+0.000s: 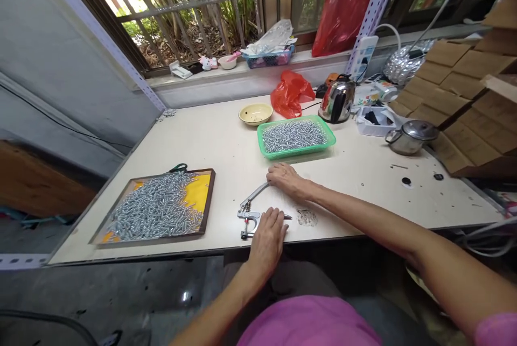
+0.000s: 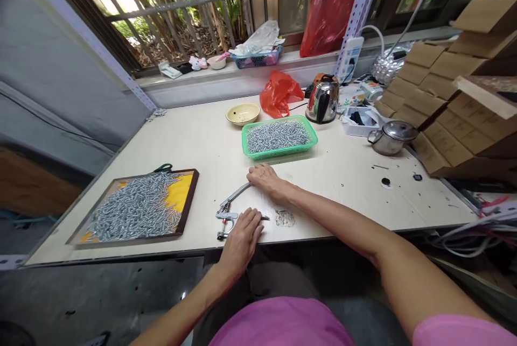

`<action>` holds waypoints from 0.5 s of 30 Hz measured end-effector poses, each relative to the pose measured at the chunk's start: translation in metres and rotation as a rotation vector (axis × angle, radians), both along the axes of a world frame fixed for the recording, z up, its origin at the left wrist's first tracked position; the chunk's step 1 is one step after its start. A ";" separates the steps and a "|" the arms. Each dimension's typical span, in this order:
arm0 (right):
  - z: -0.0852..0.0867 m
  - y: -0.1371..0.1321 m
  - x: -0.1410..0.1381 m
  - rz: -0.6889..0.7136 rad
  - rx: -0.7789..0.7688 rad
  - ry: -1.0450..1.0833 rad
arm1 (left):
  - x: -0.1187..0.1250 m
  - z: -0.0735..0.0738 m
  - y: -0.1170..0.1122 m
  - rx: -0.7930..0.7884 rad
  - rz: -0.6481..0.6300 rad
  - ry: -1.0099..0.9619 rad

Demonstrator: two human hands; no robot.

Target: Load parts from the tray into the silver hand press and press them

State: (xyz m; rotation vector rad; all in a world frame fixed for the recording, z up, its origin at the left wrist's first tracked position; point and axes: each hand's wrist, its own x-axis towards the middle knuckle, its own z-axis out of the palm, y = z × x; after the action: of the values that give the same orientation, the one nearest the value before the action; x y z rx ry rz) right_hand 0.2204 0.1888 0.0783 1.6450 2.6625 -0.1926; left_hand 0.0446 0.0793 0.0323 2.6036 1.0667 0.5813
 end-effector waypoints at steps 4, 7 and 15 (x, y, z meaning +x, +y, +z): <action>-0.005 -0.002 -0.004 -0.009 0.053 -0.034 | -0.019 0.020 0.006 0.027 0.088 0.017; -0.004 -0.008 -0.009 -0.019 0.041 -0.056 | -0.042 0.046 0.021 -0.002 0.386 0.245; -0.001 -0.011 -0.016 -0.029 0.063 -0.035 | -0.055 0.079 0.068 -0.509 0.474 0.693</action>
State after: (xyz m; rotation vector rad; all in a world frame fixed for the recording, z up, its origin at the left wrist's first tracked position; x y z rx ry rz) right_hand 0.2042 0.1777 0.0776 1.6885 2.6468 -0.0804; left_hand -0.0106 0.1468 0.1113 2.1089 1.7692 -0.5157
